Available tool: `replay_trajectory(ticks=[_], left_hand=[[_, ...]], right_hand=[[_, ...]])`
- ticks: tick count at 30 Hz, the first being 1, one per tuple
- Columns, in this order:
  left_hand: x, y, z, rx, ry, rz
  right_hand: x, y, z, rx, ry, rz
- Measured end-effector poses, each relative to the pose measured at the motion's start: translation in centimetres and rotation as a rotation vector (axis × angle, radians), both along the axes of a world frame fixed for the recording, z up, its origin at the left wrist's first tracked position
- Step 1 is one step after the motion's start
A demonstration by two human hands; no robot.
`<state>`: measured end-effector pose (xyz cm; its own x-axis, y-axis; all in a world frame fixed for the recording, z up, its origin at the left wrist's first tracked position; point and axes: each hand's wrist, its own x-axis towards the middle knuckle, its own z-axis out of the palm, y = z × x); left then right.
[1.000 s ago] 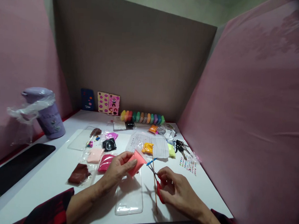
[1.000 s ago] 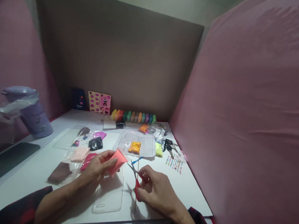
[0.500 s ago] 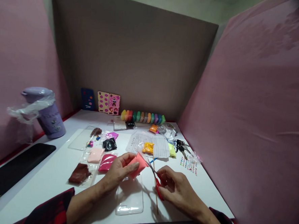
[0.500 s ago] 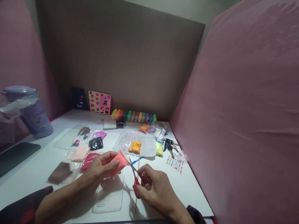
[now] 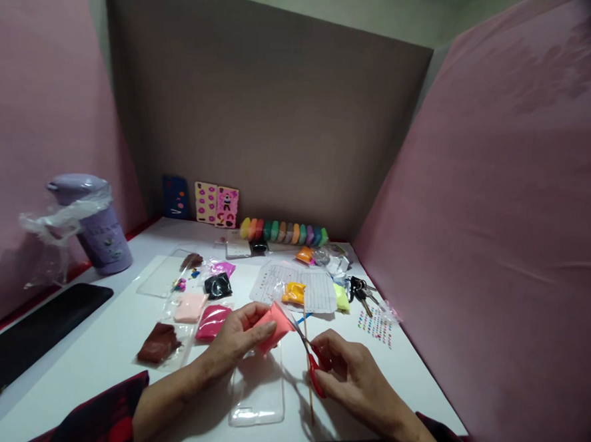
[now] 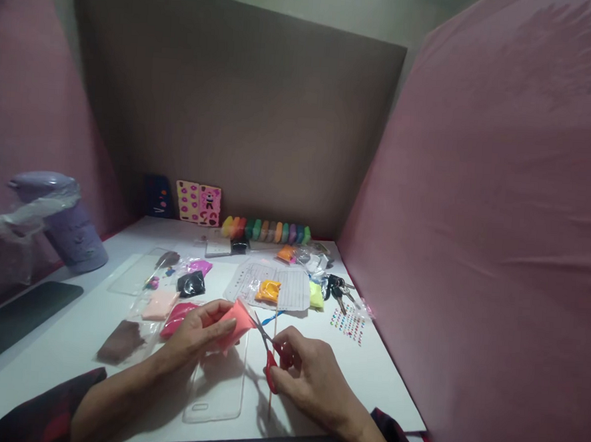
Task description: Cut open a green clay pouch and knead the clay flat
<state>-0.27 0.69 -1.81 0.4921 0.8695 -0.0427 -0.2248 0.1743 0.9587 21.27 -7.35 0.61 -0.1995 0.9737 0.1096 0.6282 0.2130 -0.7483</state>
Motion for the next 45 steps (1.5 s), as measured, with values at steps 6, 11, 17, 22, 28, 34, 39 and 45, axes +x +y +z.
replay_trajectory(ticks=[6,11,17,22,28,34,39,45], left_hand=[[-0.21,0.18,-0.27,0.006,-0.001,-0.013],[-0.19,0.20,-0.32,-0.016,-0.005,-0.008],[0.10,0.01,-0.05,-0.027,-0.014,0.042],[0.16,-0.08,0.08,-0.031,-0.016,0.046],[0.09,-0.03,0.16,-0.022,-0.007,0.033],[-0.04,0.14,0.21,-0.011,-0.010,0.013],[0.11,-0.02,0.18,-0.024,-0.011,0.054],[0.34,-0.21,0.27,-0.005,-0.015,0.082]], right_hand=[[0.19,-0.03,-0.27,-0.006,0.027,0.016],[0.33,-0.02,-0.39,-0.029,0.042,0.020],[0.54,0.05,-0.79,-0.017,0.060,0.042],[0.47,0.03,-0.71,-0.010,0.057,0.030],[0.45,-0.06,-0.66,-0.015,0.071,0.037],[0.51,-0.05,-0.81,-0.003,0.050,0.028],[0.46,0.01,-0.76,-0.006,0.041,0.034],[0.37,0.00,-0.51,-0.003,0.037,0.022]])
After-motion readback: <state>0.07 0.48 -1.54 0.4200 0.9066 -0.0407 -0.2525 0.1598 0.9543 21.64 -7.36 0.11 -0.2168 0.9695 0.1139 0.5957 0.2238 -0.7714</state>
